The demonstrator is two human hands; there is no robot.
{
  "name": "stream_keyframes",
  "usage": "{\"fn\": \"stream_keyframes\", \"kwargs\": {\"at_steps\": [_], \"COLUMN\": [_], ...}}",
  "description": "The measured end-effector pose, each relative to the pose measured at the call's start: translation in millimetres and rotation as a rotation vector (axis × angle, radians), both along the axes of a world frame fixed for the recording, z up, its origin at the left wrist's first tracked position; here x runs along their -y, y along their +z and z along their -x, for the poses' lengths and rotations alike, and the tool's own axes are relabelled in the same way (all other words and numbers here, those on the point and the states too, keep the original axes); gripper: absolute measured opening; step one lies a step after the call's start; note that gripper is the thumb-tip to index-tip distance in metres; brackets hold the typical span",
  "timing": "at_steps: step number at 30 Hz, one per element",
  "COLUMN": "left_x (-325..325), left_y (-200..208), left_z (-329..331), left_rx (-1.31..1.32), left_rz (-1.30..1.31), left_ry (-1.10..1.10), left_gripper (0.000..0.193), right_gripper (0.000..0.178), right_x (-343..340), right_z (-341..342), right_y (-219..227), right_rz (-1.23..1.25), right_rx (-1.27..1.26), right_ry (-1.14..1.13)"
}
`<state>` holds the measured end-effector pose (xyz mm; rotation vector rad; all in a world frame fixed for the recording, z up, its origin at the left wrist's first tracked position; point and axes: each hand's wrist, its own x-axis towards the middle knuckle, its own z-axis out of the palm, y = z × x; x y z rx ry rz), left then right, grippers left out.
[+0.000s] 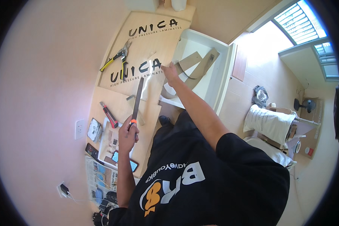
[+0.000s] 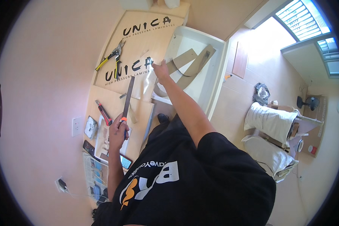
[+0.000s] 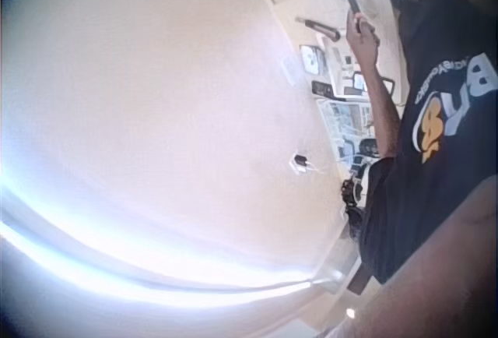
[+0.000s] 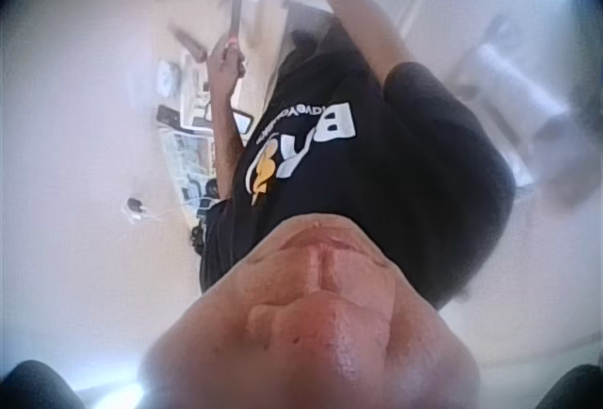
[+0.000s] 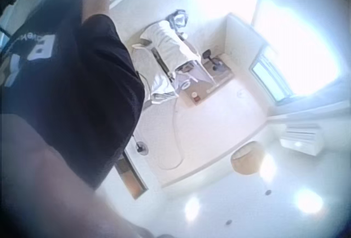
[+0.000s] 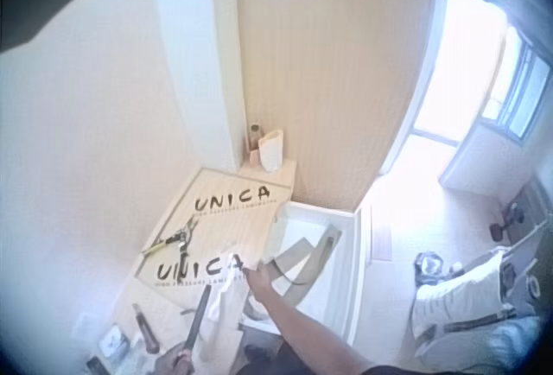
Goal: The person trims excess laminate from a white cabinet door using pliers and a flat metal tool. They retrieve tools from a purple bag and a blue backpack, then repeatedly cut and scrape the laminate edges to remove overhang.
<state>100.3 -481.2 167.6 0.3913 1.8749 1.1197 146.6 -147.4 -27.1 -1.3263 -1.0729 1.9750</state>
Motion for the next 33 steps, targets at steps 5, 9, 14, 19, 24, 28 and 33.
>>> {"fn": "stream_keyframes", "kwargs": {"at_steps": [5,9,14,19,24,28,33], "left_x": [1,-17,-64,-92,-91,-82,-56], "left_y": [7,5,-1,6,2,-2,-15], "left_z": [-21,-58,-140,-217,-287,-341,-396], "left_rx": [0.0,0.037,0.113,0.168,0.189,0.198,0.254], "left_rz": [0.041,0.097,0.099,0.146,0.111,0.14,0.089], "left_ry": [0.065,0.166,0.348,0.318,0.374,0.436,0.539], "left_gripper": [0.042,0.041,0.044,0.039,0.031,0.027,0.023], "right_gripper": [0.066,0.097,0.047,0.025,0.036,0.053,0.066], "right_x": [-36,-41,-78,-142,-171,-172,-172], "right_z": [2,-19,-108,-231,-330,-358,-363], "right_y": [-10,8,27,29,19,17,23], "right_rz": [0.064,-0.162,-0.314,-0.81,-1.017,-1.387,-1.424], "right_rx": [0.103,0.186,-0.032,0.169,0.337,0.432,0.314], "right_ry": [0.151,0.368,0.836,0.891,1.113,1.494,1.651]}}
